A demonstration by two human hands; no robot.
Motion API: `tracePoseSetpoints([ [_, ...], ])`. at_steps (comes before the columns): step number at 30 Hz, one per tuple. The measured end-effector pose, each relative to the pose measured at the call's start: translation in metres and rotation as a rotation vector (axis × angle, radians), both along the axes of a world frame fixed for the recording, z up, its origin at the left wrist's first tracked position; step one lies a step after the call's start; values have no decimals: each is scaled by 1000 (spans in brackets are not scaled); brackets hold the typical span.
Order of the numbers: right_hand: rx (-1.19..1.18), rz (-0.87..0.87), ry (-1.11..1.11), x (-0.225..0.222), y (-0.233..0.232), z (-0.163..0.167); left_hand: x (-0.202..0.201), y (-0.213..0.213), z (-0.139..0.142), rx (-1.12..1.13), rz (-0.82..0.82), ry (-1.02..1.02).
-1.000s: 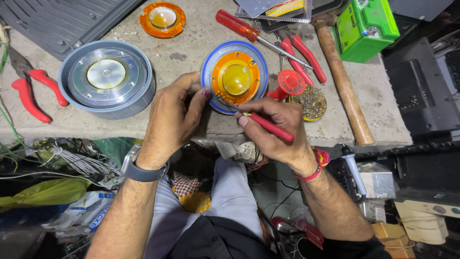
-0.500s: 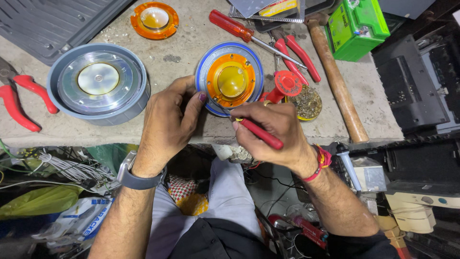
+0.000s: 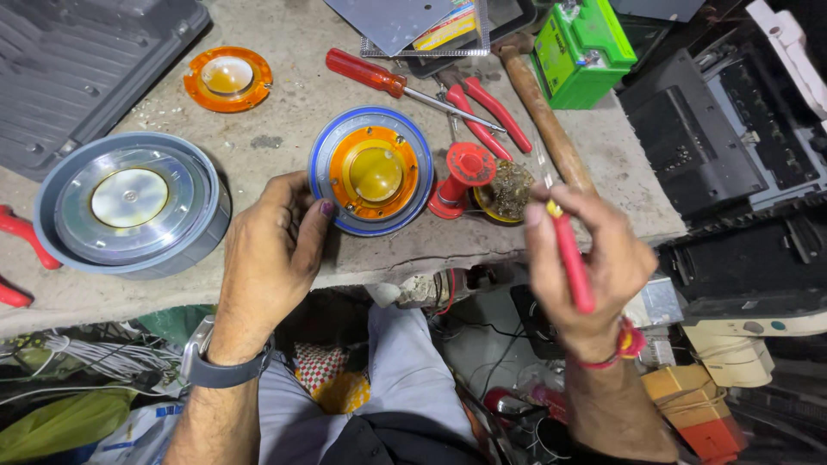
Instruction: The person uses a soldering iron and pliers to attach small metal pins to a circular orange and blue electronic component. They repeatedly heat the pins and apply solder to secure them in place.
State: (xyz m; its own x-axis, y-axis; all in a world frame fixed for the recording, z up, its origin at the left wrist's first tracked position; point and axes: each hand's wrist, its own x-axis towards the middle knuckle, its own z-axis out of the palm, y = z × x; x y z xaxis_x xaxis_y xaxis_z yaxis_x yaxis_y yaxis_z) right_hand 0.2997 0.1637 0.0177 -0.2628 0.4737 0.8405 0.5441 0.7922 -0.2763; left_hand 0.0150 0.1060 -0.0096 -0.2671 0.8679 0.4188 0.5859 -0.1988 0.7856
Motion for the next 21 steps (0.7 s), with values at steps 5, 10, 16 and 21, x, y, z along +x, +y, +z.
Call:
tracePoseSetpoints([
  [5,-61,-172,-416,31,62,23,0,0,1,-9,-20,-26],
  [10,210,-243,-453,30,54,40,-4,-3,1,28,-8,-87],
  [16,-253,46,61,-16,1,16,-5,-8,-2,43,33,-116],
  [21,-109,112,-3,-47,-11,0,-8,-9,-5,103,12,-117],
])
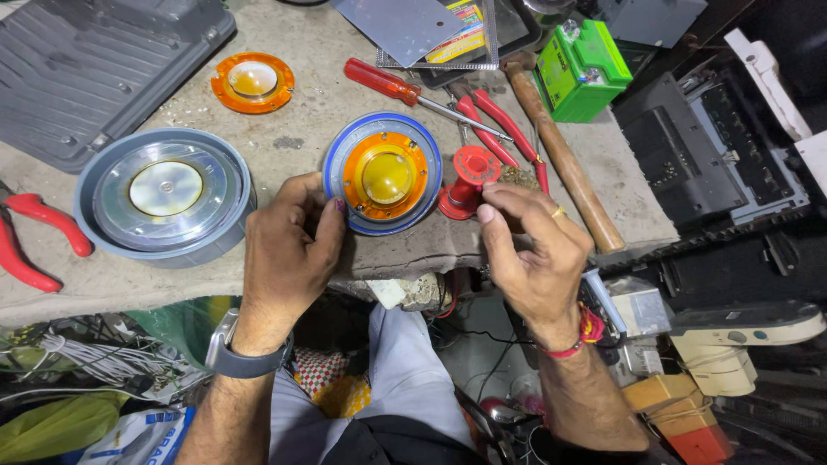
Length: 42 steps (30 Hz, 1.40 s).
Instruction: The person uses a soldering iron and pliers to attach small metal pins to a circular orange and blue electronic component. They repeatedly heat the pins and apply solder to secure them in place.
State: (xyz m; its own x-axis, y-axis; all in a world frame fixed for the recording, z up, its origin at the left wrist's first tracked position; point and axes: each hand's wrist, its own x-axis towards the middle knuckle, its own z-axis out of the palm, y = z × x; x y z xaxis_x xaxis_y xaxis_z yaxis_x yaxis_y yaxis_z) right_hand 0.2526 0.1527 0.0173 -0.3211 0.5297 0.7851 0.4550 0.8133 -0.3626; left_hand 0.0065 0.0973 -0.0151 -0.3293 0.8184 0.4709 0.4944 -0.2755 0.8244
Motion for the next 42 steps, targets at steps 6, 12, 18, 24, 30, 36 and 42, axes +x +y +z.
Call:
tracePoseSetpoints([
  [6,43,-46,73,-11,-7,3,-3,0,-4,40,-15,0],
  [12,51,-30,72,-9,-11,-8,-4,0,-7,46,-14,18],
  [18,-35,57,198,-20,-31,-39,-4,0,-24,98,-47,-204],
  [24,-558,681,645,-32,-32,-49,-1,-20,-32,5,-479,-958],
  [30,-1047,1048,739,-59,-10,-42,-5,-48,-26,-14,-603,-1222],
  [36,-1061,1165,701,-113,-14,-23,-15,-61,-6,-43,-585,-1188],
  [42,-1125,1275,733,-123,21,0,-58,-104,16,335,326,438],
])
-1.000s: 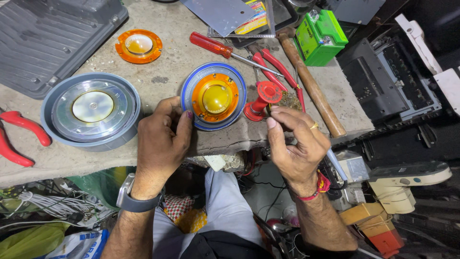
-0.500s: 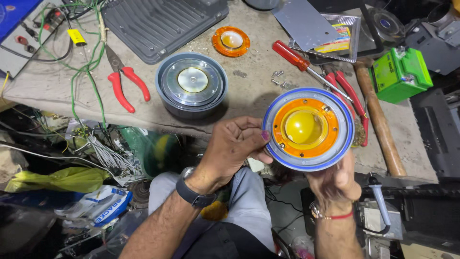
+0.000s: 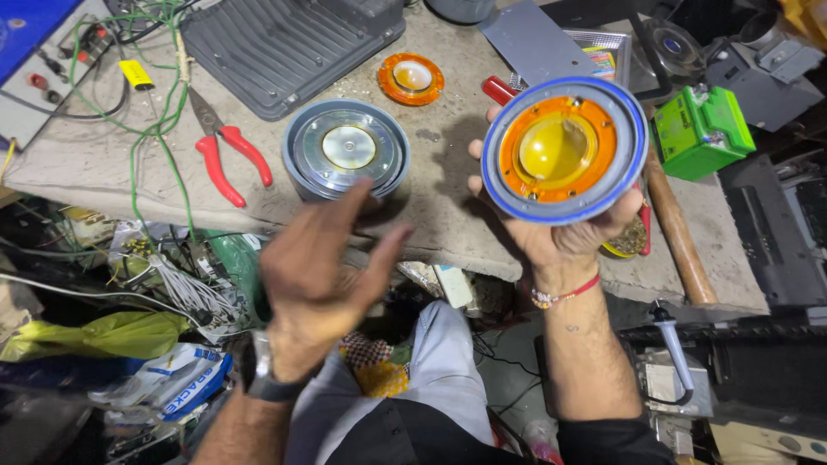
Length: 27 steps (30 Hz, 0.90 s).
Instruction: The person uses a soldering iron and pliers to attach small metal pins to a circular orange and blue electronic component. They repeatedly heat the pins and apply solder to secure them in place.
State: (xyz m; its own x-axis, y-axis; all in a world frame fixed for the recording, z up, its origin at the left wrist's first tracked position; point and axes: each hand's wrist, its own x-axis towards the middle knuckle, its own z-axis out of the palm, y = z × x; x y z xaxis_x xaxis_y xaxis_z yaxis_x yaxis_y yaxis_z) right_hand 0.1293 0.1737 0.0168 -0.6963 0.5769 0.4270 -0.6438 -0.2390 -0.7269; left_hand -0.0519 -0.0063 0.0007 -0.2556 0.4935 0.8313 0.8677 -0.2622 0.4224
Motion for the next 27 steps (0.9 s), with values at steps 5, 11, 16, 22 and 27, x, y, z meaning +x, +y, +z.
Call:
tracePoseSetpoints([
  [5,-21,129,-27,5,33,2,-51,12,-6,-124,90,-26],
  [11,-33,276,-65,0,50,5,-53,32,-7,-257,85,-85],
  [16,107,143,-154,3,55,12,-41,34,-6,-166,24,-139],
  [22,100,110,-110,3,66,21,2,55,-14,-120,-5,-144],
  [27,109,106,-158,5,74,32,14,74,-18,-177,-56,-138],
])
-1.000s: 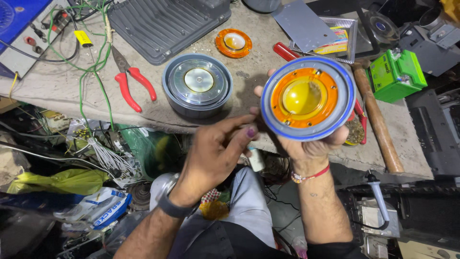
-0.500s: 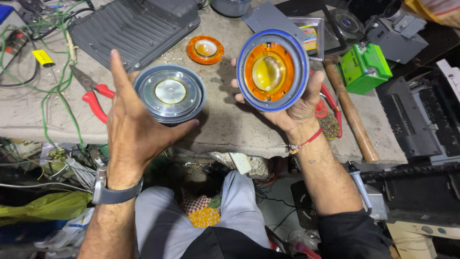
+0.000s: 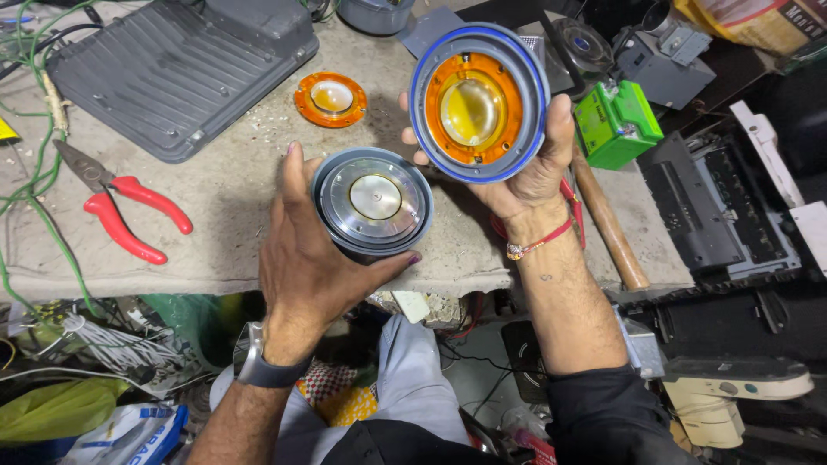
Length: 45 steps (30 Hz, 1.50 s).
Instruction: The person uses a soldering iron and pliers to attach small metal pins to a circular orange and blue electronic component. They repeatedly heat the pins and apply solder to secure them in place.
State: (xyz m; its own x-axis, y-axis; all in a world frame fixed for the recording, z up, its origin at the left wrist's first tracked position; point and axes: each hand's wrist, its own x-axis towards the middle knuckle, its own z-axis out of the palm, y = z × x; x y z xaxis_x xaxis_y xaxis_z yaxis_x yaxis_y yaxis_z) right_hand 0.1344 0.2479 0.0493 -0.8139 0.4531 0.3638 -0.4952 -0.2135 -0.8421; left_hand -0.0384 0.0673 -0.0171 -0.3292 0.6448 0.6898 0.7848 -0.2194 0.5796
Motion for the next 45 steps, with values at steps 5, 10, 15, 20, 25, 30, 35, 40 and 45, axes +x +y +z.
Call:
tracePoseSetpoints([
  [5,-13,16,-49,-5,-2,3,-9,-8,-6,-5,-47,26],
  [10,-26,20,-41,-12,-3,3,-11,-10,-10,4,-38,62],
  [15,-14,26,-60,-14,-4,4,-13,-12,-9,-20,-49,18],
  [20,-22,-8,-65,-14,-4,4,-13,-13,-6,-28,-36,71],
  [25,-12,18,-46,-14,0,1,-13,-14,-6,-21,-24,84],
  [30,-15,-5,-55,-12,5,-3,-12,-14,-6,-38,-40,55],
  [35,-26,-3,-49,-10,8,-7,-12,-13,-7,-21,-33,66],
  [40,-56,-23,-26,-11,11,-9,-13,-13,-8,-21,-28,77],
  [45,-67,20,-31,-12,11,-9,-13,-12,-9,-44,-35,44],
])
